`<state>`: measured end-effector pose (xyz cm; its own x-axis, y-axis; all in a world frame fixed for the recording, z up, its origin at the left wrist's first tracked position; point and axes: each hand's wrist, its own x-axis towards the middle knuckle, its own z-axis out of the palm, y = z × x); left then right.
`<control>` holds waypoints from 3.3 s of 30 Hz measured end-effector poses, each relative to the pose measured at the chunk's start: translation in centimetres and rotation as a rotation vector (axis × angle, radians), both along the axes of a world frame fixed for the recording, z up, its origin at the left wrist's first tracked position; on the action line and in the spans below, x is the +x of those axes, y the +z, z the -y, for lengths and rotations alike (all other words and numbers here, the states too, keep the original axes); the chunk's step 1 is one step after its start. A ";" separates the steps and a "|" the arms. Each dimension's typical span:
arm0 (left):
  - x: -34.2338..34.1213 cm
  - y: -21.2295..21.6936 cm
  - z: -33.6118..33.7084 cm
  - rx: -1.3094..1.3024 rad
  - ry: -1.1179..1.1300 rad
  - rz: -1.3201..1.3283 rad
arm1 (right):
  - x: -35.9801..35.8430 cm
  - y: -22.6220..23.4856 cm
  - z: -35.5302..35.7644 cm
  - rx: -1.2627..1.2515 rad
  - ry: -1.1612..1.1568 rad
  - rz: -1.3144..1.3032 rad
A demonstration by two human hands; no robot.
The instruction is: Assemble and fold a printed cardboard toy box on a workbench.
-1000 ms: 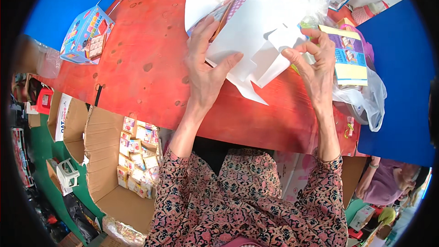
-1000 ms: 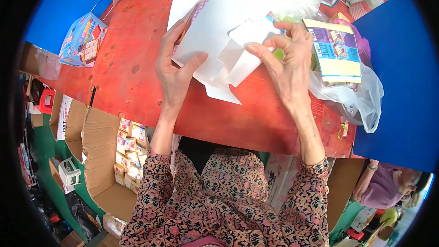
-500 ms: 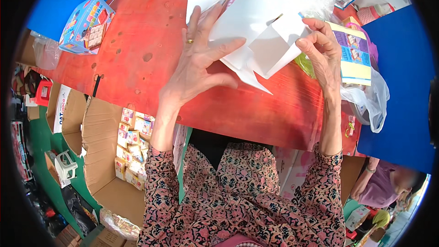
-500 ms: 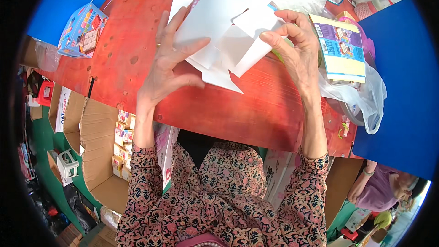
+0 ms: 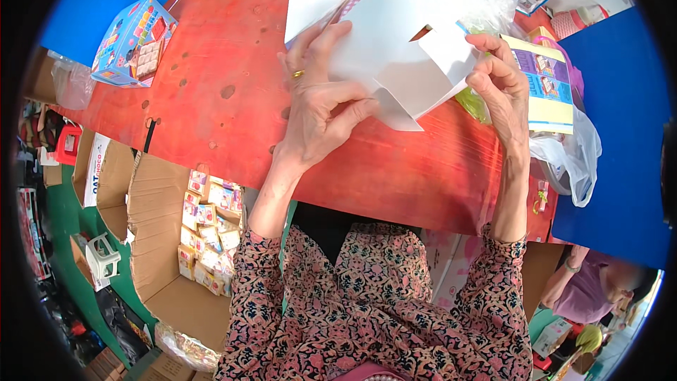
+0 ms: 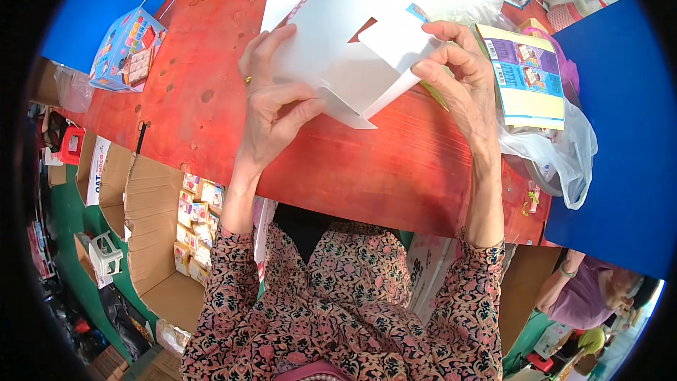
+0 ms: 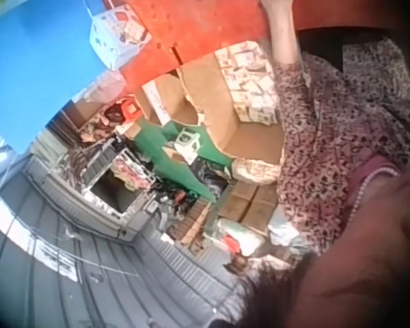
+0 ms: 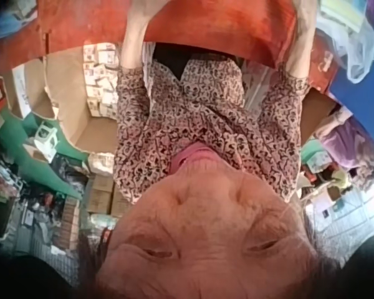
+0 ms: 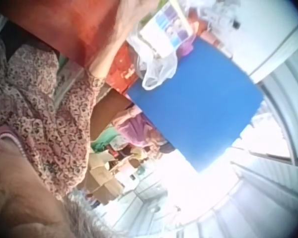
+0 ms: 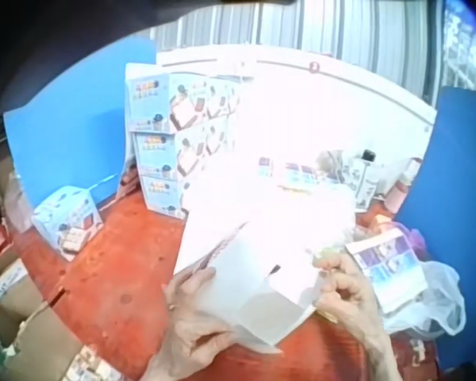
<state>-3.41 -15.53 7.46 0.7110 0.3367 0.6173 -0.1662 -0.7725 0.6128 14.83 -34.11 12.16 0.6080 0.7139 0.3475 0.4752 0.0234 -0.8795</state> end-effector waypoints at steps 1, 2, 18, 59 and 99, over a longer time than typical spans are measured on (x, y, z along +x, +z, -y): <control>0.0 -0.2 -0.1 -0.013 0.008 0.043 | 0.1 -0.1 0.2 -0.001 -0.002 0.000; 0.1 -0.2 0.1 -0.013 0.006 0.043 | 0.3 -0.3 0.5 -0.002 0.012 -0.013; 0.3 -0.1 1.0 -0.103 0.092 0.060 | 2.2 -1.0 1.5 0.011 0.112 0.021; 3.0 -2.0 2.9 -0.011 0.295 0.218 | -1.7 2.4 -1.7 -0.352 -0.038 0.253; 3.9 0.0 1.3 0.138 0.235 -0.182 | -10.5 -4.8 -2.5 -0.297 -0.550 0.701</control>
<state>0.45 -16.88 7.46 0.7265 0.4266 0.5387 0.1288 -0.8546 0.5031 4.34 -31.59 7.36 0.6070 0.5070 0.6119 0.7768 -0.5412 -0.3222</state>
